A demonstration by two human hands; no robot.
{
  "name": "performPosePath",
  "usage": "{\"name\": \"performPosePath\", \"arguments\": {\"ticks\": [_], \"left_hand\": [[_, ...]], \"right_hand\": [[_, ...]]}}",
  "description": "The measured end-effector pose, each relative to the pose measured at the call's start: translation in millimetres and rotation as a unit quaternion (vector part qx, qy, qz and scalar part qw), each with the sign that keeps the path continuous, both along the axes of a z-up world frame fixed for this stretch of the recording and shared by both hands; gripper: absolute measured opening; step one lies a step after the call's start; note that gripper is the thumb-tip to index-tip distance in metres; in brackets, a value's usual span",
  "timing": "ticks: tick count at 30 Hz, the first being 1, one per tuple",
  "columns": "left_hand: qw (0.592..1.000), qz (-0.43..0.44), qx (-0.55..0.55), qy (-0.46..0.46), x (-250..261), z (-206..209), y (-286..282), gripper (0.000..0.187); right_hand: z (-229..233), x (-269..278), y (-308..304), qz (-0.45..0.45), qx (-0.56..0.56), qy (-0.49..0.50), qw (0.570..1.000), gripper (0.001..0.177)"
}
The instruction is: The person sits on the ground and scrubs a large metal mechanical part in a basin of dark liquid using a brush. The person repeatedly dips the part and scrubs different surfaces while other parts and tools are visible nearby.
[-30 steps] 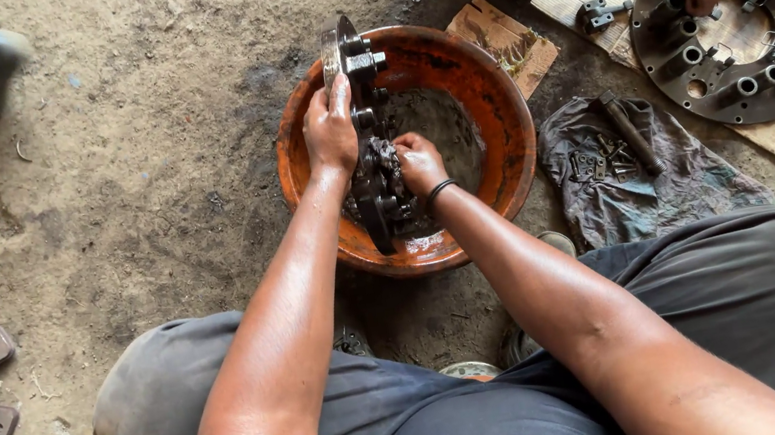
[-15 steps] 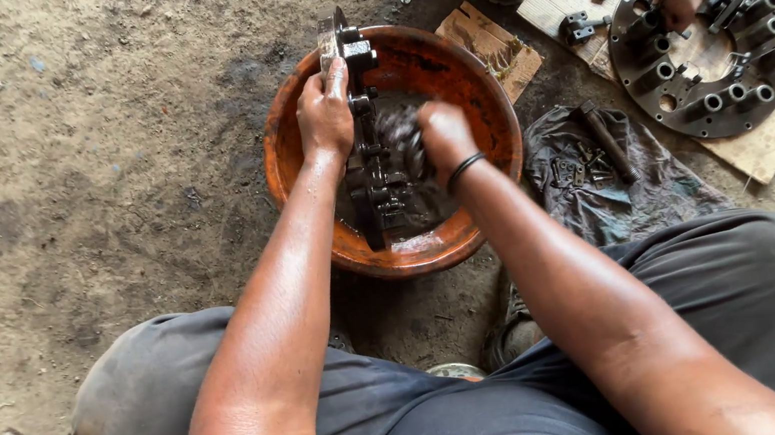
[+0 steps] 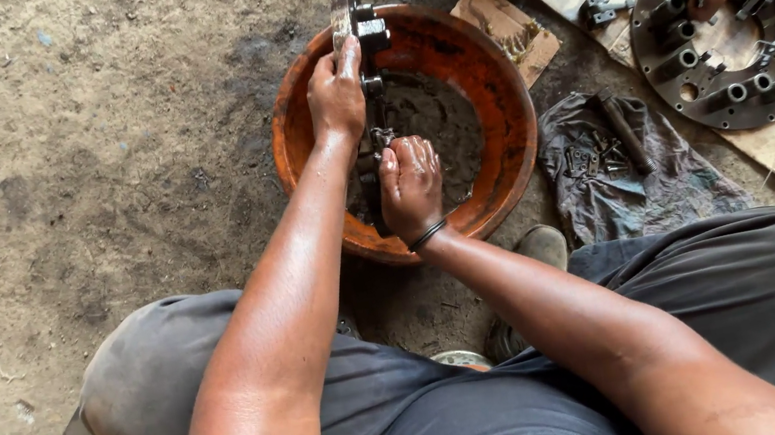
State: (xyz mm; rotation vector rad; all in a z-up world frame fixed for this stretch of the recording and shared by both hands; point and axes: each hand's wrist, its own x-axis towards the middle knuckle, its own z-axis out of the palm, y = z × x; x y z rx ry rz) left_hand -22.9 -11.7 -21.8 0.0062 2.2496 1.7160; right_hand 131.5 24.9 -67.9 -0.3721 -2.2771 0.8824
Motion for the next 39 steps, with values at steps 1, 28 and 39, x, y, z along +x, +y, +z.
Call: {"name": "performPosePath", "arguments": {"ticks": [1,28,39], "left_hand": [[1.000,-0.004,-0.001,-0.007,1.2,-0.2,-0.4,0.064],[0.976,-0.053,0.199,-0.066,-37.5,-52.7,17.7,0.071],[0.962,0.003,0.268,-0.051,-21.1,-25.5,81.9,0.057]], "right_hand": [[-5.1,-0.4,2.4,-0.010,-0.012,-0.023,1.000,0.027],[64.8,-12.0,15.5,0.073,0.104,0.057,0.990,0.017],[64.4,14.3,62.8,0.100,0.227,0.025,0.968,0.014]]}}
